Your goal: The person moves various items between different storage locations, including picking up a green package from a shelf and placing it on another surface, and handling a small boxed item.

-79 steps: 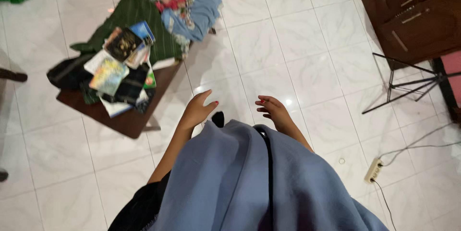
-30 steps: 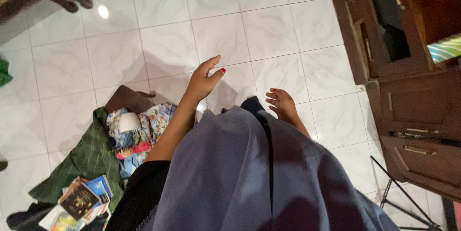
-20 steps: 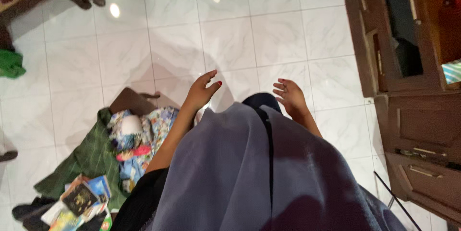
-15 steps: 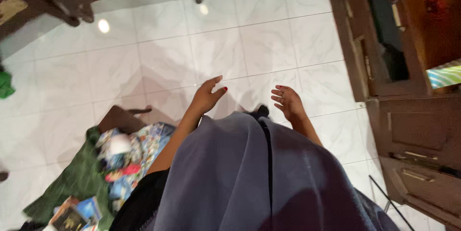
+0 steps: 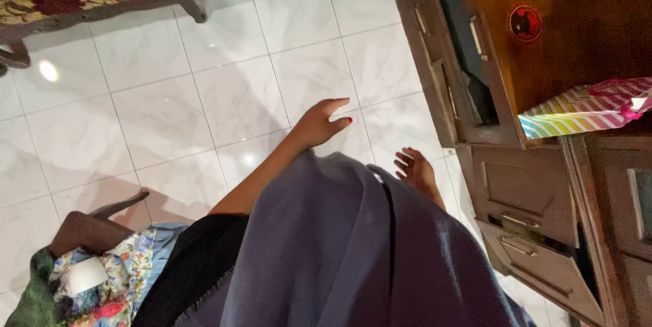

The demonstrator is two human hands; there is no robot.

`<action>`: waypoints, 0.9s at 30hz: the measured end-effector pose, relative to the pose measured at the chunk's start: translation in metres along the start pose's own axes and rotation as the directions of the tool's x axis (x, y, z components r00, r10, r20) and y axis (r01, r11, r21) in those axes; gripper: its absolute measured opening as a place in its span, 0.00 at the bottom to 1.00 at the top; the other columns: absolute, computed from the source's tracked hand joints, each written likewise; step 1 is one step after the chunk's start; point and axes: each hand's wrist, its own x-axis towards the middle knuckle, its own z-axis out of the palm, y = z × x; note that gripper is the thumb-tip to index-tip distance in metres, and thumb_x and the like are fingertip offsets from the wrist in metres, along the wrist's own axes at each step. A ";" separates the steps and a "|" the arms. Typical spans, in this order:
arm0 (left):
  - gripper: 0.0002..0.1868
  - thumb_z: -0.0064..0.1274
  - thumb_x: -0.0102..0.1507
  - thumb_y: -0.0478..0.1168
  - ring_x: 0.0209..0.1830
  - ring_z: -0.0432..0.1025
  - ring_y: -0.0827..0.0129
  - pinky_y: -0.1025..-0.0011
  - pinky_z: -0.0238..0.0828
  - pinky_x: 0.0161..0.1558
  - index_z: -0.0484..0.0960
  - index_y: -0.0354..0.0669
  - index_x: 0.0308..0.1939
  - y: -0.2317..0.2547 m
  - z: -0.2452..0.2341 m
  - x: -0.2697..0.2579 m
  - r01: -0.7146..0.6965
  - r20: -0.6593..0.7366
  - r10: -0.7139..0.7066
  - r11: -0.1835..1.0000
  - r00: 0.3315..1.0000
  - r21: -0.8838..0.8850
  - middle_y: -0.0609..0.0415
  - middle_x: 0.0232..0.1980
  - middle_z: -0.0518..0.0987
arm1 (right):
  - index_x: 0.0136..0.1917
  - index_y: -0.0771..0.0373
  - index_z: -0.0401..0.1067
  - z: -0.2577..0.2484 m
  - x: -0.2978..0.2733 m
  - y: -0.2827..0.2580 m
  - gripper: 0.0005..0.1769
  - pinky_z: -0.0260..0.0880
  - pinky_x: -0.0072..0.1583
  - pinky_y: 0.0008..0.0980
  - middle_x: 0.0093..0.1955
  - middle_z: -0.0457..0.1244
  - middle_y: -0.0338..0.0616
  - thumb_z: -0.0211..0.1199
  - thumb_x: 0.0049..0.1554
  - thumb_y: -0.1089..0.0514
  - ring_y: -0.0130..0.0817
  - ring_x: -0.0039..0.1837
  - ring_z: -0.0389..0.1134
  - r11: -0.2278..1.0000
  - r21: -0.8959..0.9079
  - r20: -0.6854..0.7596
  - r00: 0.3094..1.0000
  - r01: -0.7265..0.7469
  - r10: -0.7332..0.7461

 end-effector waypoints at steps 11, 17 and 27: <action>0.32 0.58 0.62 0.50 0.70 0.68 0.54 0.62 0.64 0.67 0.74 0.45 0.70 -0.065 -0.113 0.107 0.271 -0.263 -0.299 0.953 0.917 -0.137 0.44 0.69 0.75 | 0.73 0.56 0.59 0.131 0.138 -0.167 0.34 0.57 0.68 0.49 0.73 0.59 0.49 0.59 0.59 0.42 0.46 0.71 0.59 0.975 -0.064 0.465 0.871 0.212 -0.159; 0.31 0.59 0.65 0.49 0.70 0.67 0.51 0.59 0.64 0.67 0.73 0.43 0.69 -0.063 -0.216 0.201 0.208 -0.392 -0.194 0.978 0.899 -0.006 0.42 0.69 0.73 | 0.68 0.56 0.65 0.250 0.185 -0.277 0.26 0.60 0.66 0.46 0.68 0.64 0.48 0.55 0.60 0.44 0.45 0.66 0.65 0.959 -0.202 0.330 0.936 0.198 -0.124; 0.28 0.58 0.66 0.46 0.68 0.70 0.54 0.62 0.68 0.65 0.74 0.48 0.70 -0.063 -0.284 0.251 0.044 -0.529 -0.050 0.999 0.847 -0.024 0.43 0.68 0.75 | 0.65 0.60 0.66 0.353 0.219 -0.322 0.22 0.67 0.64 0.48 0.64 0.65 0.51 0.61 0.61 0.50 0.45 0.63 0.67 0.950 -0.298 0.322 0.947 0.098 0.004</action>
